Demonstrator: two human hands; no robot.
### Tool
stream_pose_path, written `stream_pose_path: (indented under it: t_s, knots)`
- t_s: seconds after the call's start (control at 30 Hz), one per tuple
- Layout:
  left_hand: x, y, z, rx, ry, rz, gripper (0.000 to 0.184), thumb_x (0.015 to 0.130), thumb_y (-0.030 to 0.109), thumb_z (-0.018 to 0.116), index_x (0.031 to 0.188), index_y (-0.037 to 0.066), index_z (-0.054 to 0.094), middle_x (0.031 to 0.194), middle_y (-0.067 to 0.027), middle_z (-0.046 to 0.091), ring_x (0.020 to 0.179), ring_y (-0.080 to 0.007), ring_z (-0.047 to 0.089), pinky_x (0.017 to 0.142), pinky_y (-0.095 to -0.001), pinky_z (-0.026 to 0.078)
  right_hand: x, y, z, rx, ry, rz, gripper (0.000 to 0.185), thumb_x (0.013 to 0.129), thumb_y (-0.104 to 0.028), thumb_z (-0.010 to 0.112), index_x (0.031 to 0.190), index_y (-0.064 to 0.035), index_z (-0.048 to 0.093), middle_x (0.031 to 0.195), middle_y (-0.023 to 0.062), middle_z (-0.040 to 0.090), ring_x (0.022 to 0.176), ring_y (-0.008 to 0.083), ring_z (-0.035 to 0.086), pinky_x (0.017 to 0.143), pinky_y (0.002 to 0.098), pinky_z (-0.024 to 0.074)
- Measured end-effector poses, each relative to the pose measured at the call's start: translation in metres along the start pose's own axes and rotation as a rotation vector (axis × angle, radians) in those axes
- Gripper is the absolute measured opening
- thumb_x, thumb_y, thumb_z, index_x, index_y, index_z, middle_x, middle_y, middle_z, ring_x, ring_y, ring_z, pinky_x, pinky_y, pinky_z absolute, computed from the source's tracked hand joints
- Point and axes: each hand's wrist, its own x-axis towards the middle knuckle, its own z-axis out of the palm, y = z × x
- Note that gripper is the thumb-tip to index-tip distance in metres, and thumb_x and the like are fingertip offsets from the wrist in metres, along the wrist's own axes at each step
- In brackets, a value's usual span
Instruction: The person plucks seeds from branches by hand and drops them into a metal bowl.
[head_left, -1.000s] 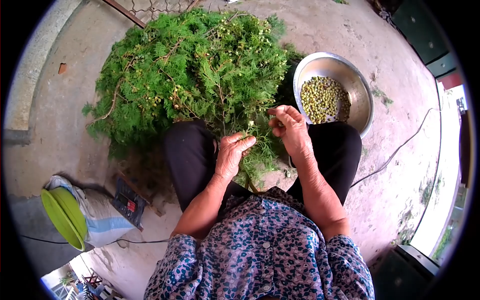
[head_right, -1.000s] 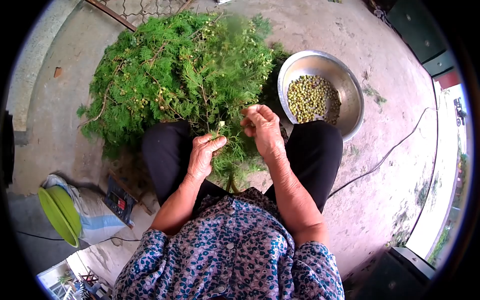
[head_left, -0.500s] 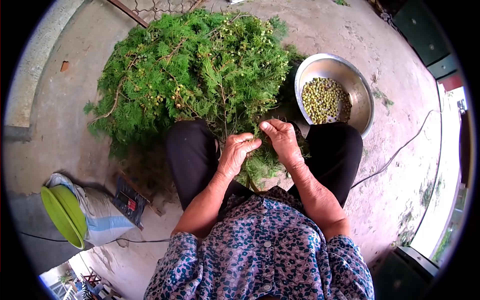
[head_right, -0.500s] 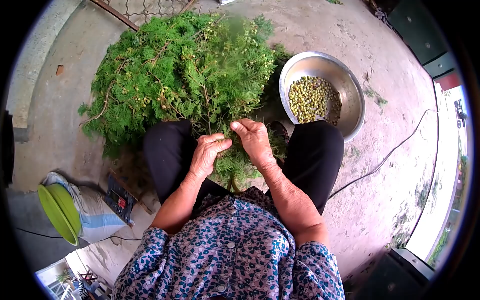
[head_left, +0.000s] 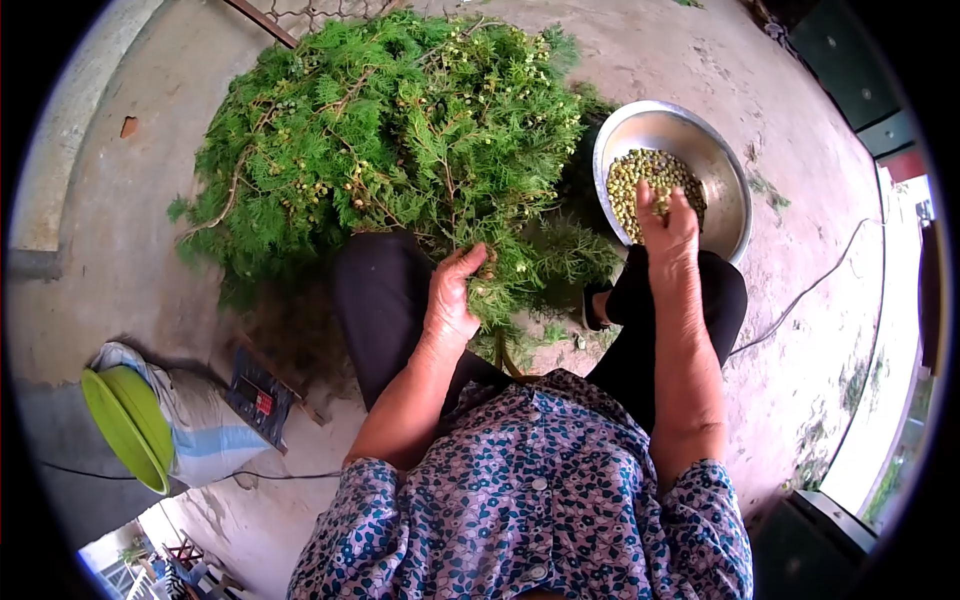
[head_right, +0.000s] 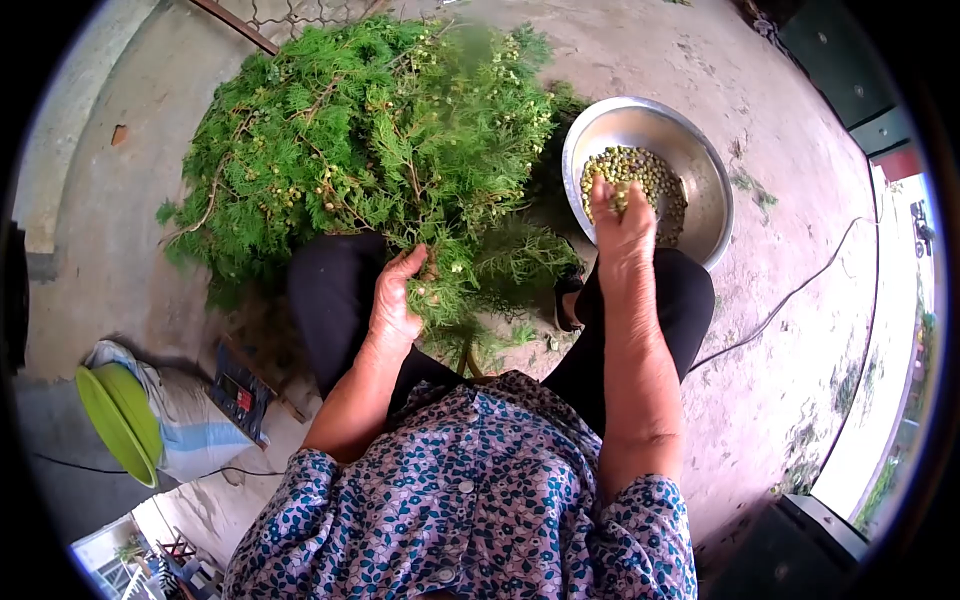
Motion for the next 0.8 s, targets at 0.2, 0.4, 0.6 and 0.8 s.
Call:
stream_pose_path:
  t_s: [0.2,0.4,0.6,0.8]
  knots:
    - [0.004,0.0,-0.004,-0.122,-0.029,-0.085,0.02,0.077,0.021,0.062,0.088,0.004,0.059,0.081,-0.0059,0.061,0.07,-0.0176,0.059,0.064,-0.0314,0.05,0.087,-0.063,-0.087,-0.477,-0.055,-0.358,0.043,0.087,-0.024,0.051,0.114,0.0084,0.04,0.106,0.0193,0.049,0.096,0.0228,0.049,0.083,0.0342,0.0468]
    - [0.01,-0.003,-0.008,-0.17,-0.04,-0.093,0.024,0.077,0.022,0.06,0.092,0.003,0.059,0.084,-0.0078,0.062,0.073,-0.0189,0.06,0.064,-0.0327,0.051,-0.007,-0.044,-0.021,-1.464,0.186,-0.654,0.031,0.087,-0.012,0.051,0.11,0.0072,0.048,0.085,0.0115,0.058,0.076,0.0223,0.057,0.069,0.0289,0.0493]
    - [0.007,-0.003,-0.001,-0.141,-0.08,-0.125,0.028,0.086,0.025,0.049,0.099,0.002,0.055,0.085,-0.0085,0.062,0.069,-0.018,0.061,0.057,-0.0273,0.051,-0.104,0.037,0.032,-1.101,-0.629,-0.226,0.02,0.077,-0.007,0.061,0.097,-0.0033,0.06,0.082,0.0051,0.059,0.066,0.0152,0.055,0.059,0.0265,0.0478]
    - [0.013,-0.008,-0.004,-0.223,-0.114,-0.116,0.024,0.088,0.022,0.047,0.099,0.002,0.054,0.085,-0.0088,0.062,0.072,-0.0205,0.061,0.059,-0.0311,0.051,-0.103,0.084,0.038,-1.398,-0.806,-0.856,0.019,0.071,-0.006,0.064,0.089,-0.0036,0.063,0.073,0.0116,0.057,0.067,0.0255,0.057,0.059,0.0302,0.0463]
